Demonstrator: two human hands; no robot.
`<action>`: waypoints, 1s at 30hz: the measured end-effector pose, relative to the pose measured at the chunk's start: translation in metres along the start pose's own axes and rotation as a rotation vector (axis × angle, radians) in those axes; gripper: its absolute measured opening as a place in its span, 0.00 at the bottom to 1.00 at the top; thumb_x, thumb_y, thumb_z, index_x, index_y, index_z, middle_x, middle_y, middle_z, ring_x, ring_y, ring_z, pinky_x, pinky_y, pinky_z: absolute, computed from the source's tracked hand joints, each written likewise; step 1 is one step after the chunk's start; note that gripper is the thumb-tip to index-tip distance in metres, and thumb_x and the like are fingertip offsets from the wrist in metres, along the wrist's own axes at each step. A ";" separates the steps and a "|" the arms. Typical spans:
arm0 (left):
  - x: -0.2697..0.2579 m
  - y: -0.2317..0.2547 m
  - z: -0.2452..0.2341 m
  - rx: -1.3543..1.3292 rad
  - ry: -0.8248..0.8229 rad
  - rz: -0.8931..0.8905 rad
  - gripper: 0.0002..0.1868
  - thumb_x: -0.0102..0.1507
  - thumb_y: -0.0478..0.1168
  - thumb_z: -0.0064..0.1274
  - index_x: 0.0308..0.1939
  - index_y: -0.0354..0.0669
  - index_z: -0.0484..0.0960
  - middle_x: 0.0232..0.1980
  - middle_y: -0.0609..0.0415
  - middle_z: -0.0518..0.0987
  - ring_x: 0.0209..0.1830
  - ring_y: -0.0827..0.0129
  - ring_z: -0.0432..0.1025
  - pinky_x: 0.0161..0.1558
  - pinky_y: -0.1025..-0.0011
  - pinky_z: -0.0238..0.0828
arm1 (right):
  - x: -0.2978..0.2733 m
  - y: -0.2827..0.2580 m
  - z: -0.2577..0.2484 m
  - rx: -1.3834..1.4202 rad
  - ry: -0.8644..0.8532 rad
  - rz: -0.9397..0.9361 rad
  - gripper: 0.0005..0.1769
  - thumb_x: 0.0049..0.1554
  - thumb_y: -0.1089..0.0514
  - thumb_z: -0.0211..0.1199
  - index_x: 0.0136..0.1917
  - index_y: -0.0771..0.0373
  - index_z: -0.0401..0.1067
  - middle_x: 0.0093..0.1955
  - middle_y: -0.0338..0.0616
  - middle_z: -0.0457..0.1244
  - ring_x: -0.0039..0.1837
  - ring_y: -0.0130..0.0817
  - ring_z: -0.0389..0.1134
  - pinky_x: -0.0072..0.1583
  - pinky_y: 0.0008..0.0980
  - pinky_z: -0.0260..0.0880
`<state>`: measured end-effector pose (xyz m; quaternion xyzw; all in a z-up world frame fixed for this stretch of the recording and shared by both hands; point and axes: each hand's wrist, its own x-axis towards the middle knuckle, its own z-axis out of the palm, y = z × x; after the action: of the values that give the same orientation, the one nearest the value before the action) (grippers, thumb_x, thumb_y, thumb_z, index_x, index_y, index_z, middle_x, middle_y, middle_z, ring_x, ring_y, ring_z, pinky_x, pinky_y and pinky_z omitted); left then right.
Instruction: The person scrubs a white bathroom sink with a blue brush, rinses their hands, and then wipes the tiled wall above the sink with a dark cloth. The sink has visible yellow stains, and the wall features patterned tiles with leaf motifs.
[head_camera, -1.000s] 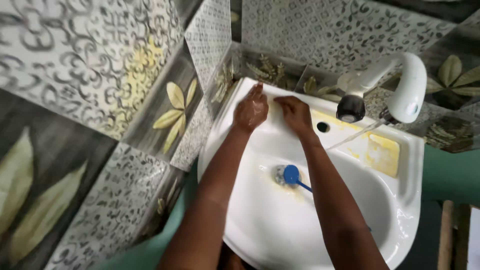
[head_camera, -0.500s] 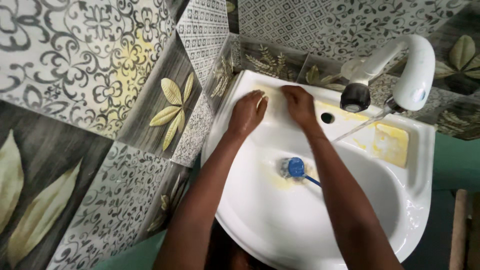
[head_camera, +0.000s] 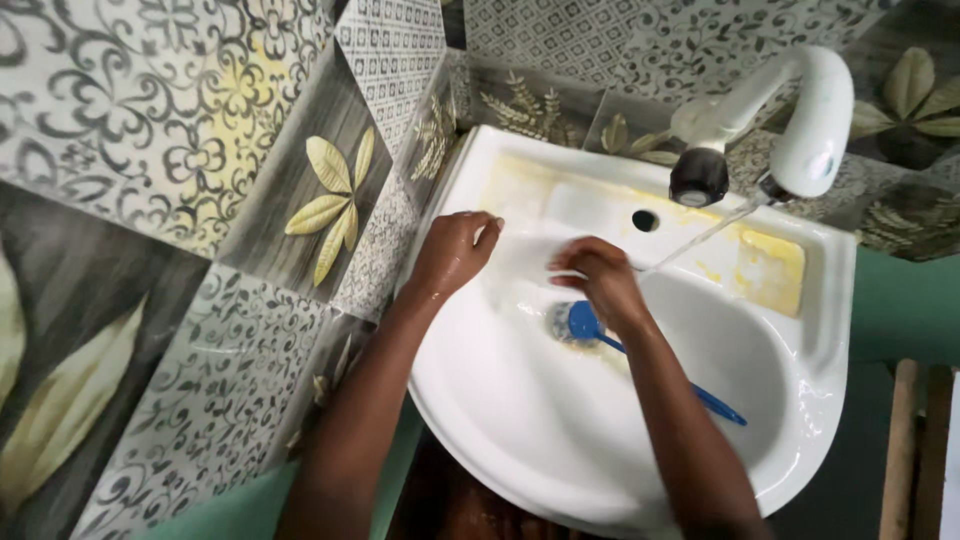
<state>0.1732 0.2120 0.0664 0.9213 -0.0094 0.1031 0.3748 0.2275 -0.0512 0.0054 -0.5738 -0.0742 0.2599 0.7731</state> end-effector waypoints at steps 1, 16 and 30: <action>0.002 -0.003 0.010 0.007 0.129 0.115 0.17 0.68 0.48 0.52 0.43 0.35 0.85 0.44 0.36 0.83 0.46 0.45 0.78 0.52 0.56 0.75 | -0.013 0.005 -0.008 0.305 0.108 0.027 0.12 0.60 0.74 0.45 0.47 0.68 0.70 0.49 0.51 0.65 0.52 0.41 0.71 0.56 0.36 0.77; 0.042 0.001 0.125 0.561 0.129 -0.073 0.43 0.71 0.66 0.38 0.76 0.32 0.57 0.80 0.31 0.52 0.82 0.43 0.46 0.77 0.50 0.40 | -0.006 0.005 -0.099 1.249 0.451 0.019 0.10 0.61 0.75 0.42 0.48 0.78 0.66 0.46 0.57 0.63 0.48 0.44 0.68 0.56 0.38 0.77; 0.067 0.132 0.260 0.065 0.150 0.304 0.46 0.64 0.62 0.46 0.76 0.33 0.55 0.80 0.31 0.49 0.80 0.41 0.47 0.73 0.46 0.42 | -0.014 -0.049 -0.046 1.293 0.336 -0.304 0.15 0.63 0.70 0.42 0.58 0.81 0.66 0.58 0.64 0.64 0.62 0.54 0.68 0.67 0.49 0.72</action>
<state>0.2744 -0.0589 -0.0114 0.9106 -0.1175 0.2274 0.3245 0.2500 -0.1078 0.0384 -0.0125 0.1372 0.0481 0.9893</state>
